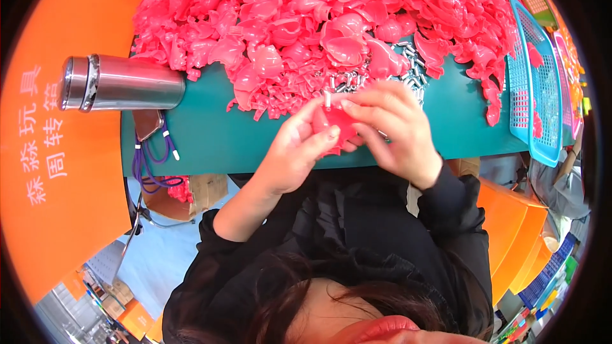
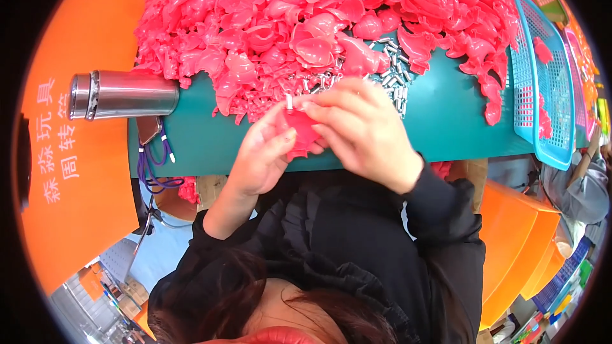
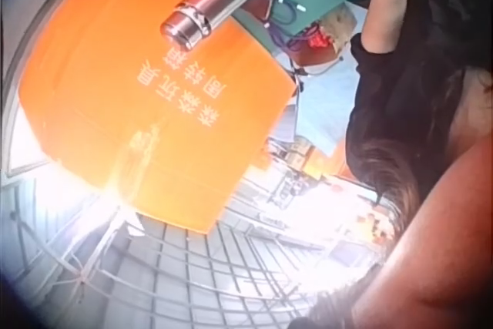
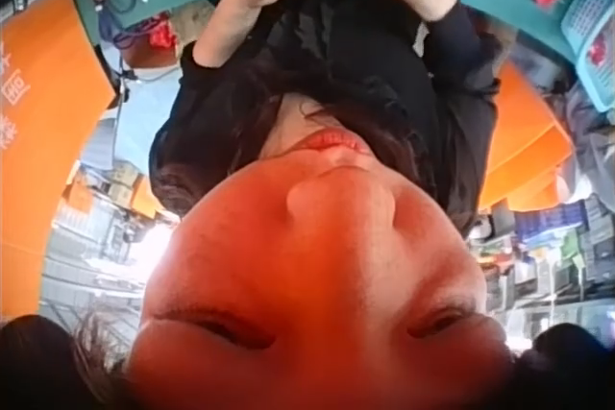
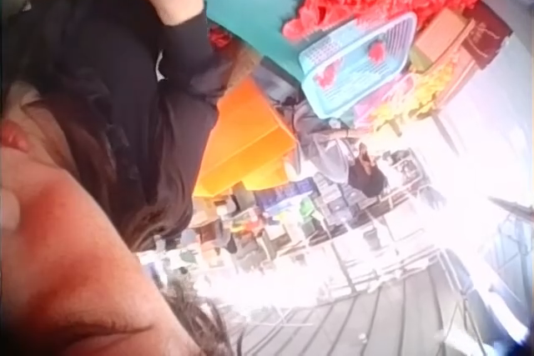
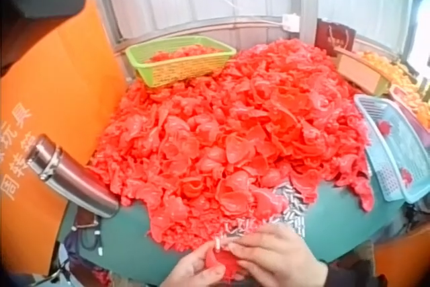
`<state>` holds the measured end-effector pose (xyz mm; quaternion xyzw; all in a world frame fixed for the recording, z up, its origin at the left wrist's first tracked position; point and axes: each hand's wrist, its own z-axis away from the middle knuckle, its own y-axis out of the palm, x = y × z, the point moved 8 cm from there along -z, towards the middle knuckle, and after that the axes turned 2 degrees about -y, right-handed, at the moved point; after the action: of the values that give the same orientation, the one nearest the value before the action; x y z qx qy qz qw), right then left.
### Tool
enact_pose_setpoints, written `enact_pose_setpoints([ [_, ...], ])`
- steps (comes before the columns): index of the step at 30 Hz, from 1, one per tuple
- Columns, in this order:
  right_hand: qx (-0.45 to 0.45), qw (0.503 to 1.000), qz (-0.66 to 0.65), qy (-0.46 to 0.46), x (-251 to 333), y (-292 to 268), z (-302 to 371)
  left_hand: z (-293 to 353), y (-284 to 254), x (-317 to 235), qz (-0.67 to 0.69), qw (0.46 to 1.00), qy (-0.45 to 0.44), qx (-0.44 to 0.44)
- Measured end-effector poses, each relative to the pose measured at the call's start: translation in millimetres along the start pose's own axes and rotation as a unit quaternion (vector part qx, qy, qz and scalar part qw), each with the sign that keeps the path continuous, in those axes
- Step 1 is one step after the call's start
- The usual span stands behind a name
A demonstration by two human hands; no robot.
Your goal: Assembling small pink plastic toy parts by inserting small metal components into them at a factory workbench.
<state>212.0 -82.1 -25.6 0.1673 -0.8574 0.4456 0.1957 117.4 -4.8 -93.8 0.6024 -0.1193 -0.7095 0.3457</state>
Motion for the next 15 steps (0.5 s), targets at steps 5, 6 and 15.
enact_pose_setpoints([
  [5,-0.026,0.997,0.050,0.052,-32,-38,5,5,-33,-33,0.025,0.991,0.105,-0.086],
  [6,0.022,0.996,0.081,0.036,-32,-32,10,6,-37,-37,0.024,0.990,0.106,-0.085],
  [15,0.129,0.960,0.250,0.003,-11,7,9,10,-36,-27,0.138,0.984,0.078,-0.083],
])
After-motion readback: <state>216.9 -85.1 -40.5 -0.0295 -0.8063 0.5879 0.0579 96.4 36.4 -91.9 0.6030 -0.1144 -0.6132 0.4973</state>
